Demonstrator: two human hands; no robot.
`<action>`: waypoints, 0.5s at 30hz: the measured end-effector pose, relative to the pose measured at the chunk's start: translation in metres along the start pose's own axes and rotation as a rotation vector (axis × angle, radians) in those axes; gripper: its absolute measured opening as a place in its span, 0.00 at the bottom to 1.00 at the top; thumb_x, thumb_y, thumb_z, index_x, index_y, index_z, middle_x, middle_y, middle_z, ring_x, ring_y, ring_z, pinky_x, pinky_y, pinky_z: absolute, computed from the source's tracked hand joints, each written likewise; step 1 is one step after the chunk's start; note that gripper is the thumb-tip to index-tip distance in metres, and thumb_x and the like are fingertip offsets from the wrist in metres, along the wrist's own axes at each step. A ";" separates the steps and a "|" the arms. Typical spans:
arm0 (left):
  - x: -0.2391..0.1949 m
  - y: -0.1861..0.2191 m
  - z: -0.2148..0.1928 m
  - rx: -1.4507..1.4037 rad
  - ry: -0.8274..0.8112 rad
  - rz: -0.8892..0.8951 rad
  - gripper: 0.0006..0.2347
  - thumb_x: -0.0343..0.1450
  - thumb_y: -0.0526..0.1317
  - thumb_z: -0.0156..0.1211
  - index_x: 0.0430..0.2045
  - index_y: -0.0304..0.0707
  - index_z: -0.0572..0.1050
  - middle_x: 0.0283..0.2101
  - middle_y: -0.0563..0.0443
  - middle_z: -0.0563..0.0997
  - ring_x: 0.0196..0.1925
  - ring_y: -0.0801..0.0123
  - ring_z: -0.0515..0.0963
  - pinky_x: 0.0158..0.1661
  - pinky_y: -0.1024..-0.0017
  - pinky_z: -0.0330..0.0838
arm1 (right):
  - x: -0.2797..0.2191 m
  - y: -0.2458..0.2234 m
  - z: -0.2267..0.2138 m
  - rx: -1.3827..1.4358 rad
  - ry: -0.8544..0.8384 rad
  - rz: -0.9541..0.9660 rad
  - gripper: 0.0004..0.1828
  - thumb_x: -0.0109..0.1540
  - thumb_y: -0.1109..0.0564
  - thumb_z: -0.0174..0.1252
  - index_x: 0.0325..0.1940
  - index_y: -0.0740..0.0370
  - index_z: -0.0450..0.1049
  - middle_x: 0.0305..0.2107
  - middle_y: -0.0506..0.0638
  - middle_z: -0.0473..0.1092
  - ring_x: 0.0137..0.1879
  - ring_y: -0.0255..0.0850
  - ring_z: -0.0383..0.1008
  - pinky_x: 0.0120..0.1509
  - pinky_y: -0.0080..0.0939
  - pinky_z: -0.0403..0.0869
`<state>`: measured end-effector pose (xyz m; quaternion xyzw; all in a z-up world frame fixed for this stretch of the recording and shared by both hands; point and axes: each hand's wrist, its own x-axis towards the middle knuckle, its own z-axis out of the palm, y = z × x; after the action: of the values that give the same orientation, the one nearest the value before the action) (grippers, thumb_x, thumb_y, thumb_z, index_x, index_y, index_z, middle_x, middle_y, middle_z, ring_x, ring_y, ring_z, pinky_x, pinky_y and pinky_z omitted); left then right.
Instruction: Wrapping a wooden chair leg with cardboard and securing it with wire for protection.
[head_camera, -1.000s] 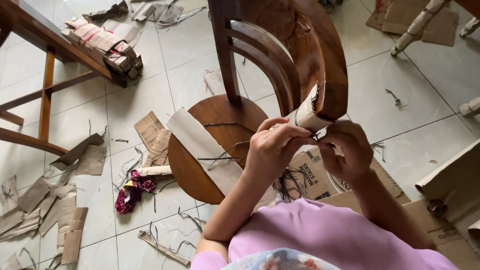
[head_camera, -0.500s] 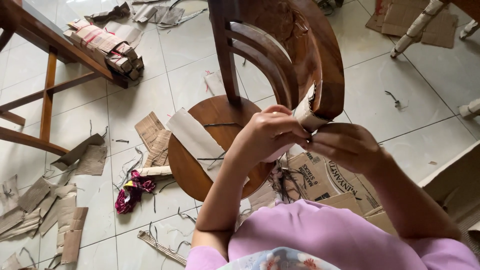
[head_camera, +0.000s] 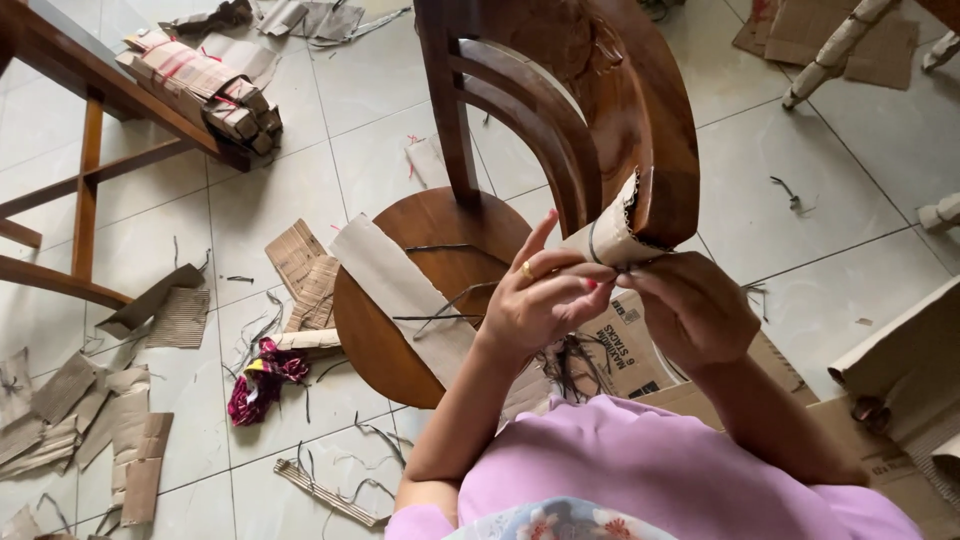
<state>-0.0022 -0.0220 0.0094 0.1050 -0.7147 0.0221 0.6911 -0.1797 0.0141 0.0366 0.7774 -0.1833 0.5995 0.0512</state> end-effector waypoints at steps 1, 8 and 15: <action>0.003 0.000 0.001 -0.001 0.002 -0.002 0.15 0.62 0.28 0.74 0.38 0.39 0.75 0.36 0.52 0.86 0.34 0.63 0.83 0.60 0.34 0.70 | -0.002 0.002 -0.002 -0.001 -0.002 0.001 0.11 0.60 0.76 0.62 0.47 0.78 0.77 0.32 0.64 0.76 0.31 0.50 0.75 0.34 0.47 0.77; 0.007 -0.001 0.001 0.029 0.014 0.056 0.14 0.62 0.28 0.70 0.18 0.42 0.67 0.30 0.51 0.86 0.27 0.62 0.77 0.55 0.38 0.75 | -0.011 0.009 -0.007 -0.162 -0.185 -0.073 0.13 0.62 0.73 0.56 0.51 0.76 0.78 0.32 0.61 0.69 0.29 0.49 0.70 0.33 0.46 0.76; 0.013 0.003 0.005 0.050 0.070 0.082 0.16 0.64 0.27 0.69 0.15 0.43 0.65 0.29 0.50 0.86 0.25 0.63 0.76 0.55 0.40 0.73 | -0.012 -0.004 -0.007 -0.380 -0.269 -0.002 0.10 0.64 0.68 0.58 0.50 0.71 0.77 0.33 0.54 0.67 0.32 0.43 0.70 0.36 0.40 0.77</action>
<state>-0.0077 -0.0212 0.0223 0.0921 -0.6932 0.0720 0.7112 -0.1871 0.0229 0.0276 0.8269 -0.2972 0.4451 0.1725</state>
